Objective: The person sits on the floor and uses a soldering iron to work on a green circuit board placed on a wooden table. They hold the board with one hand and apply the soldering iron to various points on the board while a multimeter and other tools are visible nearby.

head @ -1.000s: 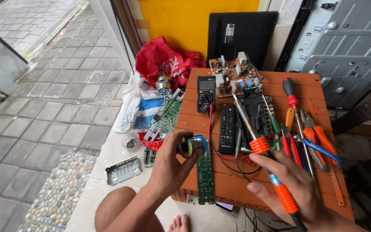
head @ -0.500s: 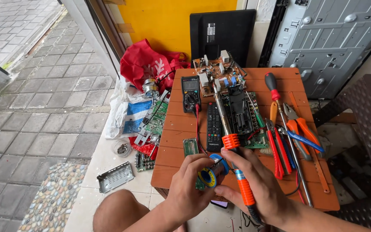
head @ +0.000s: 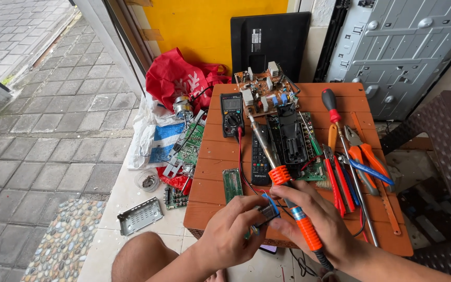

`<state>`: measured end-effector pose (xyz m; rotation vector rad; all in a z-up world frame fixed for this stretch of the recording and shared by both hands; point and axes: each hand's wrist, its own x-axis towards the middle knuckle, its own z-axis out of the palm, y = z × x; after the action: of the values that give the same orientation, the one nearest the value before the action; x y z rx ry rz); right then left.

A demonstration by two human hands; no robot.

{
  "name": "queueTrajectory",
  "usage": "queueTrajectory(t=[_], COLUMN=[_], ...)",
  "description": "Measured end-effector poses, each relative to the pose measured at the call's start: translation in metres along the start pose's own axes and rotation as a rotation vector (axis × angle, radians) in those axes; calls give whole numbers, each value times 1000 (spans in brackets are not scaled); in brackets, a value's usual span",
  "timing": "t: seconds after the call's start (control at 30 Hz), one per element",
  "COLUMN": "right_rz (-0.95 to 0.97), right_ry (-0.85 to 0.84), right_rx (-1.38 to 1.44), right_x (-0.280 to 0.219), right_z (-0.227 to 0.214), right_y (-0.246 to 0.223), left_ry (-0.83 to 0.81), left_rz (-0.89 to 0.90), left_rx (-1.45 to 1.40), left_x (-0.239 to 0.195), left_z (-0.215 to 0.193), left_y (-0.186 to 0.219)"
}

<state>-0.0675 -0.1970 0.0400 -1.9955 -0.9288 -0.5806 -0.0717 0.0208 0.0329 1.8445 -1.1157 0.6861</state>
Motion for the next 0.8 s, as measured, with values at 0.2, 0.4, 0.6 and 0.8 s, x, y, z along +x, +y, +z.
queueTrajectory(t=[0.2,0.4,0.6,0.8], right_rz=[115,229,330,108], right_ry=[-27,-37,-26,-116], right_rx=[163,199,148,32], right_x=[8,8,12,15], right_z=[-6,-2,-1,-4], right_y=[-14,-16,-19,-11], left_ry=[-84,-143,-193,-278], left_rz=[216,322,385,373], left_rx=[193,463,512,564], left_x=[3,0,-1,2], left_z=[-9,-13,-14,-14], left_y=[3,6,13,12])
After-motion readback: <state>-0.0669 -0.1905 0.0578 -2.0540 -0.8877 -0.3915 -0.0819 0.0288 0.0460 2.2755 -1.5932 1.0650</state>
